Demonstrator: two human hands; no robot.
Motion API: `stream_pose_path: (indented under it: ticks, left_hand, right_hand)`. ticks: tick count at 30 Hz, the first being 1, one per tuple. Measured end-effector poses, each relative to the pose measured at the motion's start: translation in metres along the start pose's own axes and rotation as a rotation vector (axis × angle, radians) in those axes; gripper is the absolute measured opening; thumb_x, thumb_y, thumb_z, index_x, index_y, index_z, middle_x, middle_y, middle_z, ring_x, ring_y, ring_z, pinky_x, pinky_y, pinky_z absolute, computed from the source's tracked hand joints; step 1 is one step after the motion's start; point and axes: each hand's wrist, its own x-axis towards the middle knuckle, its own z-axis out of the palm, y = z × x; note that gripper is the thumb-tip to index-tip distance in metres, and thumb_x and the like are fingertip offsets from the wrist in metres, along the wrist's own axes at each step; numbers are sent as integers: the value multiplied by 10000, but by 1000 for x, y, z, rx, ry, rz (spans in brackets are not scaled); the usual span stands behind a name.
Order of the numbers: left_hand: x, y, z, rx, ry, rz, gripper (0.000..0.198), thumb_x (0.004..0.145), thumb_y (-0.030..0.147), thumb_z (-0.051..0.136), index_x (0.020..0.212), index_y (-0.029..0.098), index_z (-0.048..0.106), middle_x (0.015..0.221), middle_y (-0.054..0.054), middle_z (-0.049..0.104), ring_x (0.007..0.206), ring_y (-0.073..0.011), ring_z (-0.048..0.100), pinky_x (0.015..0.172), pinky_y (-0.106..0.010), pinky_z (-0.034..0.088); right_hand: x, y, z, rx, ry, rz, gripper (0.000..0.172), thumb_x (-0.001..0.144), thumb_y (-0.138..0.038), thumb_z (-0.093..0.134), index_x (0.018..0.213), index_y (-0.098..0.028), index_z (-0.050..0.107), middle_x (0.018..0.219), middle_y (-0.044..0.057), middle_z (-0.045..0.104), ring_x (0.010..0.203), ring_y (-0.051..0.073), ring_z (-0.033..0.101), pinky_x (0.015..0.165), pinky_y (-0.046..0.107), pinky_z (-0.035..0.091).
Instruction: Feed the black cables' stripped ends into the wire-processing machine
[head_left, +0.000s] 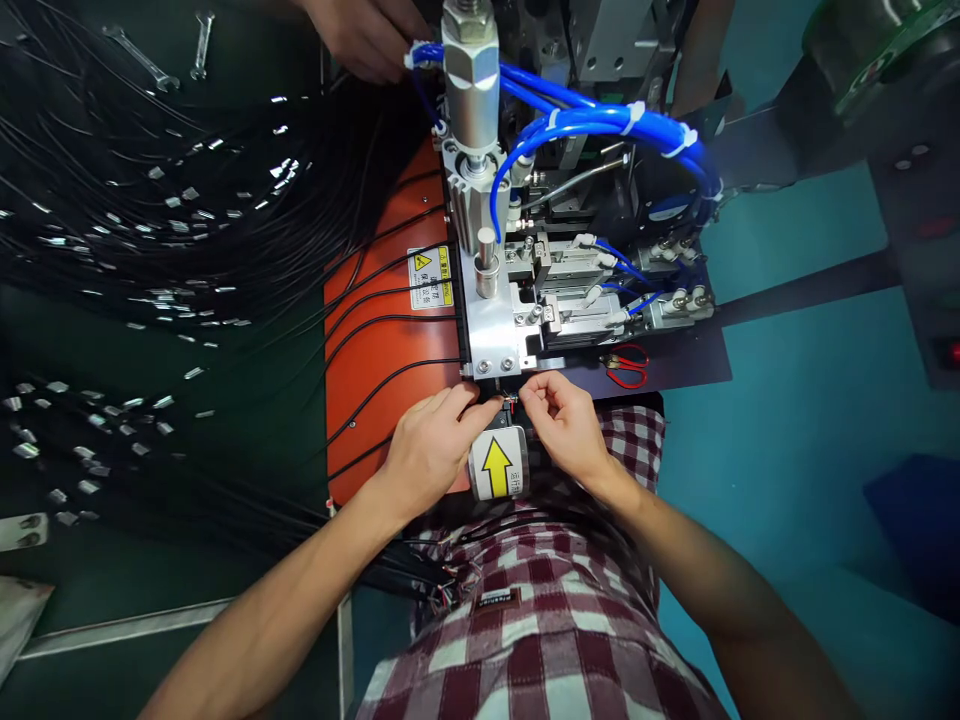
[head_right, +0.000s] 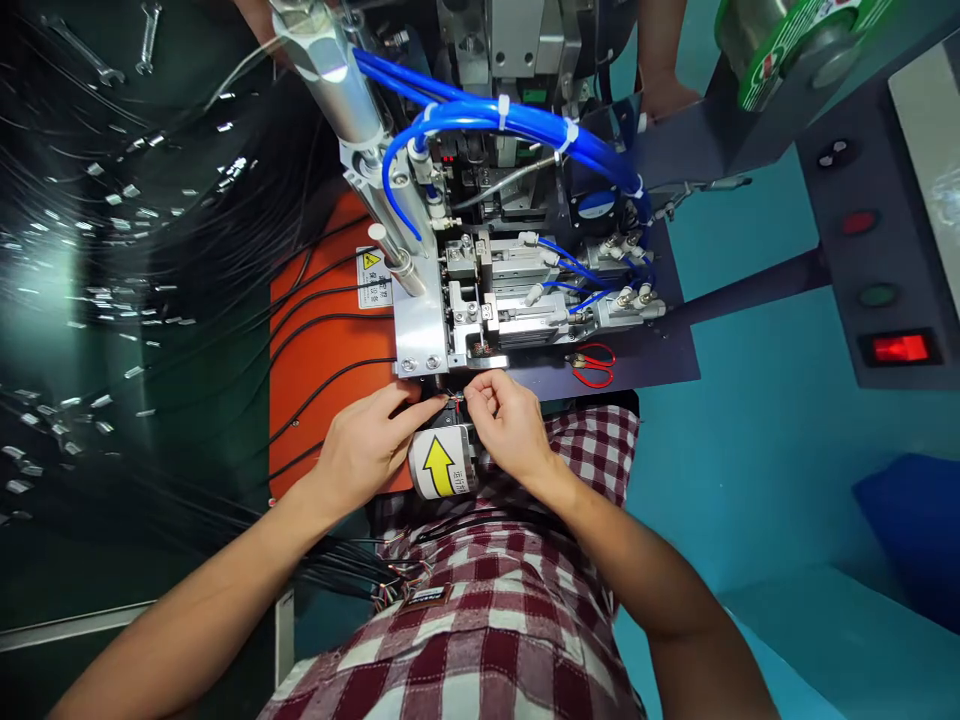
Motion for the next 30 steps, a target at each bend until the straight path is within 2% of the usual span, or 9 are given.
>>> stream_pose_path:
  ticks: [16,23,27,30]
  left_hand:
    - [-1,-1,0,-5,-20,-5,290,936,198,435,1120,197,659,957,-90,622,797,-183,589,632,-277,478]
    - [-2,-1,0,6,-10,7,296,934,185,428,1120,197,657,956,-90,619,812,-185,589,641,-275,478]
    - [-1,-1,0,10,-12,8,295,936,178,418,1107,187,658,959,-93,626,802,-188,591,631,-281,476]
    - [-1,-1,1,-8,-19,-4,297,942,183,406,1098,186,659,957,-90,629,809,-183,592,644,-278,475]
  right_hand:
    - [0,-1,0,-21,-8,-33,142,917,-281,478,808,-199,515,701,-11,530,604,123,474,590,246,388]
    - [1,0,2,-50,-3,12,139,896,-269,489,780,-197,515,680,-11,549,590,123,490,581,245,392]
    - [1,1,-2,42,-73,127,154,907,-302,473,818,-195,538,650,-20,557,529,118,510,528,239,398]
    - [-1,-5,-10,-99,-56,109,174,912,-317,486,820,-196,571,649,-11,576,531,127,515,538,251,395]
